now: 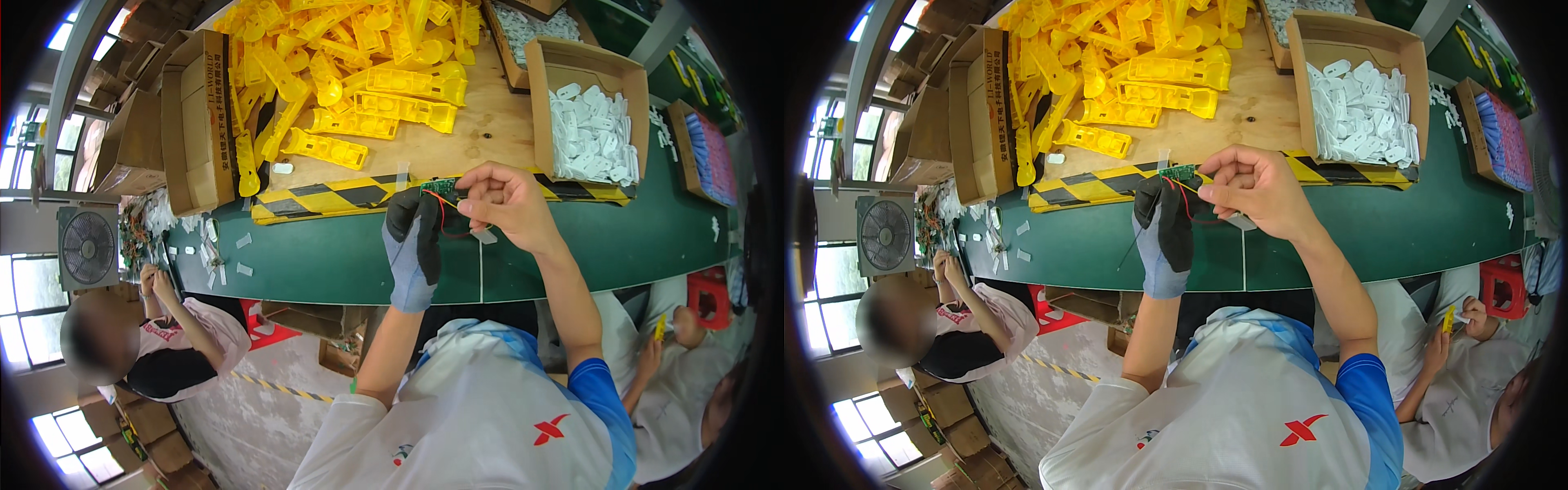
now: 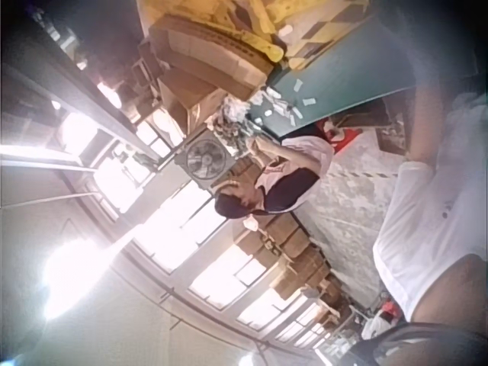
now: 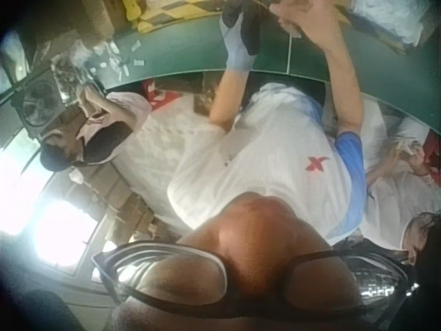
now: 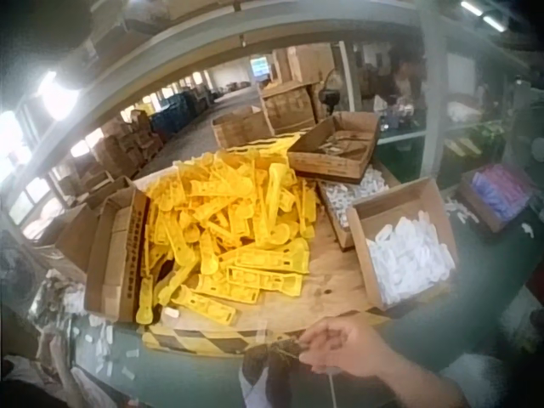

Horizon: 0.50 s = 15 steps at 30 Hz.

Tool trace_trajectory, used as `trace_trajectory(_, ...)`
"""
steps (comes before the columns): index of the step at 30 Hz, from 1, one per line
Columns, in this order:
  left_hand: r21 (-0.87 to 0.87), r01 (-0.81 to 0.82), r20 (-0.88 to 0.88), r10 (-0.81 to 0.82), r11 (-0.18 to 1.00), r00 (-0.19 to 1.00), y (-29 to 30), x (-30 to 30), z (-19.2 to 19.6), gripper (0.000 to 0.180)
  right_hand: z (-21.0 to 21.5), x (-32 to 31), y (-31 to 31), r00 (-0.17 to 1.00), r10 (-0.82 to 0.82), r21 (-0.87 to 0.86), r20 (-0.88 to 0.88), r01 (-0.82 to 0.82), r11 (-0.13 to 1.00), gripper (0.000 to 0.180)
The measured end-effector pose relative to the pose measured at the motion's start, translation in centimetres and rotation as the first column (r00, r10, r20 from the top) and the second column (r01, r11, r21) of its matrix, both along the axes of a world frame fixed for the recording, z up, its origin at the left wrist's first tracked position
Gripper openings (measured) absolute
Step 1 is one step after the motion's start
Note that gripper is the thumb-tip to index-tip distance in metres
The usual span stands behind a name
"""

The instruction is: The recorder is seen assembling yellow lighting components, inserting circuit boards and white covers.

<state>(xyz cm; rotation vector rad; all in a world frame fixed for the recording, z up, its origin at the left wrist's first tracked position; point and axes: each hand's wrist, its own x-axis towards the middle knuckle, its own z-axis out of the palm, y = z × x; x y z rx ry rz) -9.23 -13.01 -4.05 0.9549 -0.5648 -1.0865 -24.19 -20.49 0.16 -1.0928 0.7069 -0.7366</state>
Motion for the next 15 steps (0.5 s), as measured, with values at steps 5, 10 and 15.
trace_trajectory(5,-0.070,-0.081,0.266,0.097,0.994,0.959,0.1,-0.5,-0.8,0.010,0.3,1.6,3.6,0.996,-0.072,-0.001,0.059,0.072,0.997,0.029)
trace_trajectory(10,-0.182,0.052,-0.202,-0.089,0.982,0.975,0.1,-0.2,-0.7,0.009,0.8,-0.4,2.1,0.971,-0.179,-0.260,-0.160,0.134,0.956,0.027)
trace_trajectory(15,-0.148,0.272,-0.304,-0.306,0.951,0.902,0.4,-0.4,1.2,0.009,0.6,-0.5,1.2,0.980,-0.197,-0.379,0.025,0.192,0.905,0.016)
